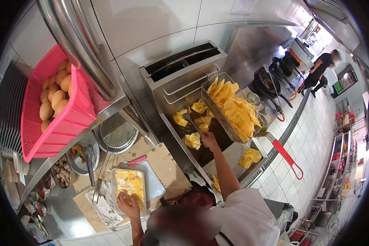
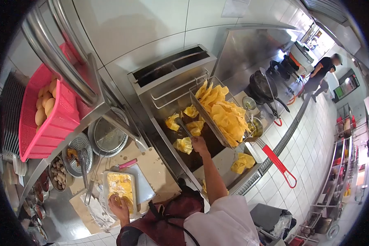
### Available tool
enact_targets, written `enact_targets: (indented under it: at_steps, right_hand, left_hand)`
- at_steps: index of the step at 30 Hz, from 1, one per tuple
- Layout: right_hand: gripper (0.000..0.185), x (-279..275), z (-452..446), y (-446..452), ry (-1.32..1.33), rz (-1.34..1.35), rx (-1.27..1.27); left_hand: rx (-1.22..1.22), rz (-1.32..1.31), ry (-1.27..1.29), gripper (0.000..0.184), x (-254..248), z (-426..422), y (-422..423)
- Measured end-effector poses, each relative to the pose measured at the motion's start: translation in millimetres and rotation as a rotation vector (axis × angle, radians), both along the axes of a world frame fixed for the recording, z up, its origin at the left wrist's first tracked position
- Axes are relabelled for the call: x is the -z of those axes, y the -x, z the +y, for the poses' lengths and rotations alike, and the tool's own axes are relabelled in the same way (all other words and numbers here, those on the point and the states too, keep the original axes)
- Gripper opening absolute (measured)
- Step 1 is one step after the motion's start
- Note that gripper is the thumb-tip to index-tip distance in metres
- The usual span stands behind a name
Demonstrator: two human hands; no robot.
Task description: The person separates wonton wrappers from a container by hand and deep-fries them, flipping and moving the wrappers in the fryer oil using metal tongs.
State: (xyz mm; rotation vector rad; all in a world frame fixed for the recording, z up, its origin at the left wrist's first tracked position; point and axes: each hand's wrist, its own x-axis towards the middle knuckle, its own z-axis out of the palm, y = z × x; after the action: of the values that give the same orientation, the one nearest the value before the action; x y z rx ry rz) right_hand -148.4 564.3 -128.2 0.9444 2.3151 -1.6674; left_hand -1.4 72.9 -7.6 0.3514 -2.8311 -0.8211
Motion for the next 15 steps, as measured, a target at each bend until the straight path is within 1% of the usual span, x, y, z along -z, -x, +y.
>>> enact_targets:
  at_steps: [2, 3, 4, 5, 6, 8, 9, 12, 14, 15]
  right_hand:
    - [0.029, -2, -6, -3, 0.046, 0.052, 0.069]
    - [0.029, -12, -9, -8, 0.044, 0.049, 0.069]
    - [0.026, -22, -12, -21, 0.110, 0.086, 0.113]
    - [0.024, -34, -15, -35, 0.175, 0.122, 0.157]
    - [0.024, -46, -18, -49, 0.172, 0.115, 0.157]
    - [0.024, -61, -20, -72, 0.271, 0.114, 0.311]
    - [0.024, -56, -17, -79, 0.267, 0.112, 0.313]
    - [0.028, -44, -7, -101, 0.195, 0.096, 0.428]
    - [0.029, -40, -4, -103, 0.006, 0.052, 0.387]
    - [0.029, -40, -4, -101, 0.008, 0.056, 0.391]
  left_hand:
    - [0.000, -0.011, 0.005, 0.032, 0, -1, 3]
    - [0.016, 0.028, 0.024, 0.031, 1, -1, 3]
    - [0.032, 0.064, 0.043, 0.030, 1, -1, 3]
    - [0.030, 0.058, 0.041, 0.030, 1, -1, 2]
    - [0.022, 0.033, 0.017, 0.031, 1, -1, 2]
    - [0.016, 0.008, -0.010, 0.033, 0, -1, 3]
    - [0.019, 0.015, -0.008, 0.032, -1, -1, 3]
    - [0.037, 0.009, -0.014, 0.032, 1, -2, 2]
    - [0.046, 0.012, -0.016, 0.032, 4, -4, 4]
    - [0.056, 0.035, -0.005, 0.031, 7, -6, 3]
